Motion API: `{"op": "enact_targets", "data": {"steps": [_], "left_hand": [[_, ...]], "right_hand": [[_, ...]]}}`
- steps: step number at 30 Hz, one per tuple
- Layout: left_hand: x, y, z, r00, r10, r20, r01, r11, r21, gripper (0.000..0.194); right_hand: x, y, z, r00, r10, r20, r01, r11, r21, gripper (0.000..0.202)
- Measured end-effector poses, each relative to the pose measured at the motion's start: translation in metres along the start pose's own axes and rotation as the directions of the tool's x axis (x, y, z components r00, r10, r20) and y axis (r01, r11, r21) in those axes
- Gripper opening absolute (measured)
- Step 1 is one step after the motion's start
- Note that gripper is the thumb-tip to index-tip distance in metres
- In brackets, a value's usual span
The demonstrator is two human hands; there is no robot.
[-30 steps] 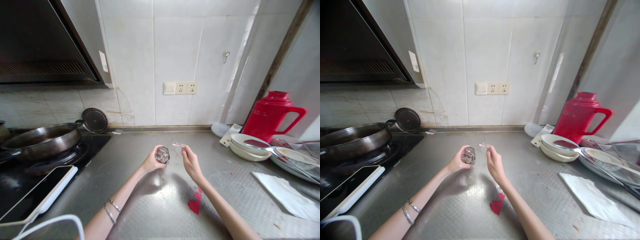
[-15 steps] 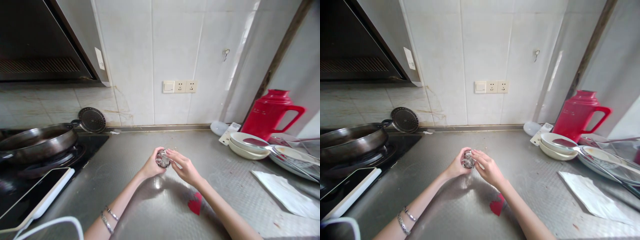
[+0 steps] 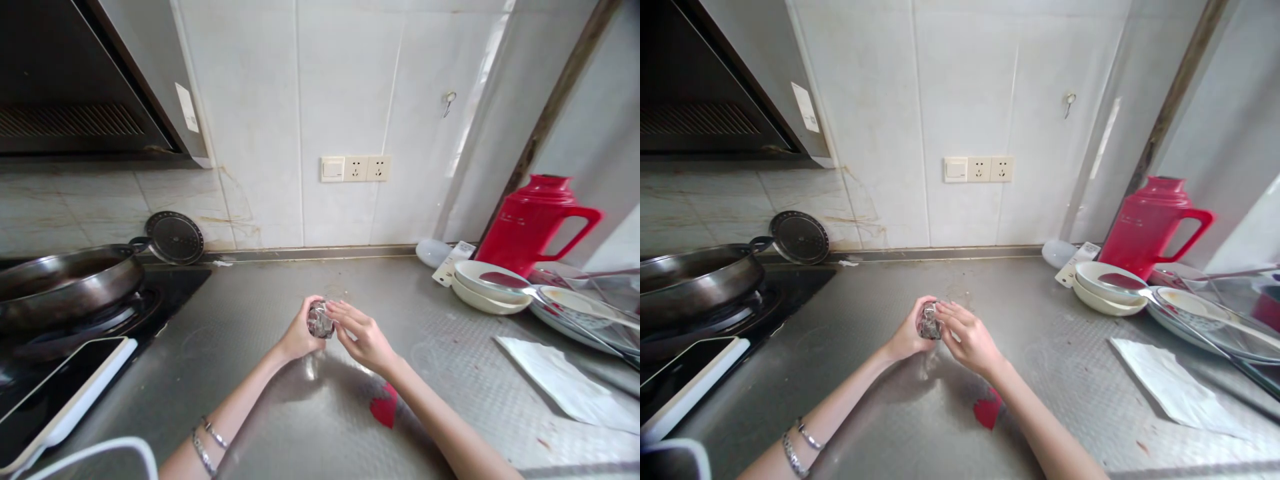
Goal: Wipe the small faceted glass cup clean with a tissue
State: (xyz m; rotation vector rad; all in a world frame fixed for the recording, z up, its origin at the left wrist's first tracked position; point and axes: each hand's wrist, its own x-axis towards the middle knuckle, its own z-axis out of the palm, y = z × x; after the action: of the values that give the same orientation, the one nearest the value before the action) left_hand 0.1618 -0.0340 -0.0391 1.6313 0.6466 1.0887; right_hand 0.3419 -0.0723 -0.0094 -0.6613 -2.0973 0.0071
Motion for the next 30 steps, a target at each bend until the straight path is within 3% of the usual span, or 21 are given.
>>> {"op": "enact_targets", "data": {"steps": [4,10,16,23,26,30], "left_hand": [[-0.001,0.0,0.004,1.0,0.001,0.019,-0.001,1.0,-0.002,0.081],[-0.002,0.0,0.006,1.0,-0.01,0.011,0.01,1.0,-0.022,0.082],[-0.002,-0.001,0.007,1.0,-0.014,0.008,0.014,0.999,-0.049,0.082],[-0.004,0.002,0.009,1.0,-0.005,-0.007,0.005,0.999,-0.039,0.084],[-0.003,0.001,0.006,1.0,-0.004,-0.023,0.002,0.999,-0.053,0.082],[-0.004,0.002,0.01,0.999,-0.004,0.036,0.008,0.995,-0.096,0.081]], "right_hand": [[0.0,-0.003,0.002,0.999,-0.033,0.038,0.031,0.999,0.043,0.041],[0.001,-0.002,-0.004,0.993,0.117,-0.016,-0.115,0.99,0.083,0.035],[0.002,-0.009,0.001,0.999,-0.005,0.037,0.0,0.992,0.125,0.036],[0.0,0.001,0.0,0.984,0.171,-0.051,-0.163,0.978,0.131,0.034],[0.0,-0.003,-0.002,0.993,0.108,-0.047,-0.102,0.987,0.122,0.034],[0.002,-0.008,-0.001,0.999,0.036,0.026,-0.039,0.987,0.153,0.036]]}}
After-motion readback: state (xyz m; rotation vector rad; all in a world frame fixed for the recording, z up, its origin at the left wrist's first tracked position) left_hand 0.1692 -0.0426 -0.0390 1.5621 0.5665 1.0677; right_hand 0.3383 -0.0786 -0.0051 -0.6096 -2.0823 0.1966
